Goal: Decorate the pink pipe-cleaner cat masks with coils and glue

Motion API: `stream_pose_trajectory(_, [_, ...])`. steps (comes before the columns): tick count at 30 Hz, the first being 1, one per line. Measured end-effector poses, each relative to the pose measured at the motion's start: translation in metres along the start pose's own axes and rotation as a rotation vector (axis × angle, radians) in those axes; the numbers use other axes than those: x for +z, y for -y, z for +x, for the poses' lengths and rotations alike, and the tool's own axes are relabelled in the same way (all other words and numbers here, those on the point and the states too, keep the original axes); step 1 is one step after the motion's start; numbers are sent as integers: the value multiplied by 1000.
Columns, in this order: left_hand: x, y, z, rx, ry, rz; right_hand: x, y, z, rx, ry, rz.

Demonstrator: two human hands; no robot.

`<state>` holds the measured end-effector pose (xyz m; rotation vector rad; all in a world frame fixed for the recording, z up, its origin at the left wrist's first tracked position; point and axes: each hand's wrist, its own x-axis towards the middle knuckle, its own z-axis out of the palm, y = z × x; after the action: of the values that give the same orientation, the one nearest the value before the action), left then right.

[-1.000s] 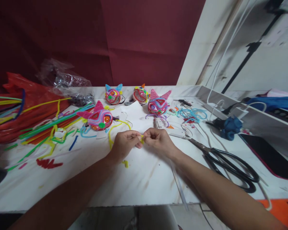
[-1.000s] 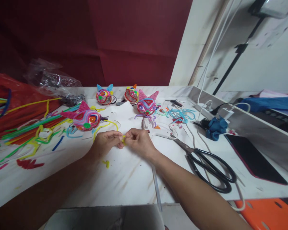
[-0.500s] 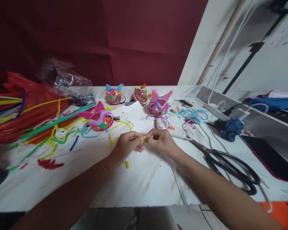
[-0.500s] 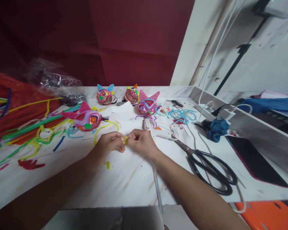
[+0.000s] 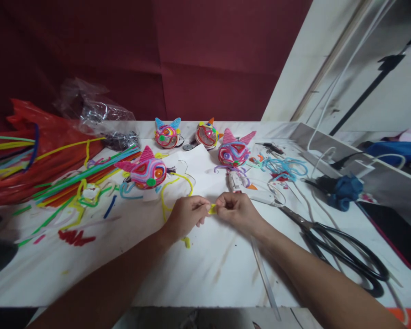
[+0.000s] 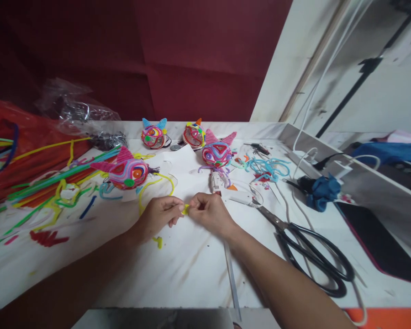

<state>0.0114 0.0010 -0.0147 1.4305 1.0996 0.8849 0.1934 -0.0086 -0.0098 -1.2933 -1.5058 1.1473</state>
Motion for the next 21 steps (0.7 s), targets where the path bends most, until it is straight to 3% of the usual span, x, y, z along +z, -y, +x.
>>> stream_pose_trajectory(10, [3,3,-2,-38,-74,116,2,-13,-1,31,68,19])
stream_pose_trajectory(21, [6,-2,-2,-97,-102,-40,-1,-8,-2,10,145,145])
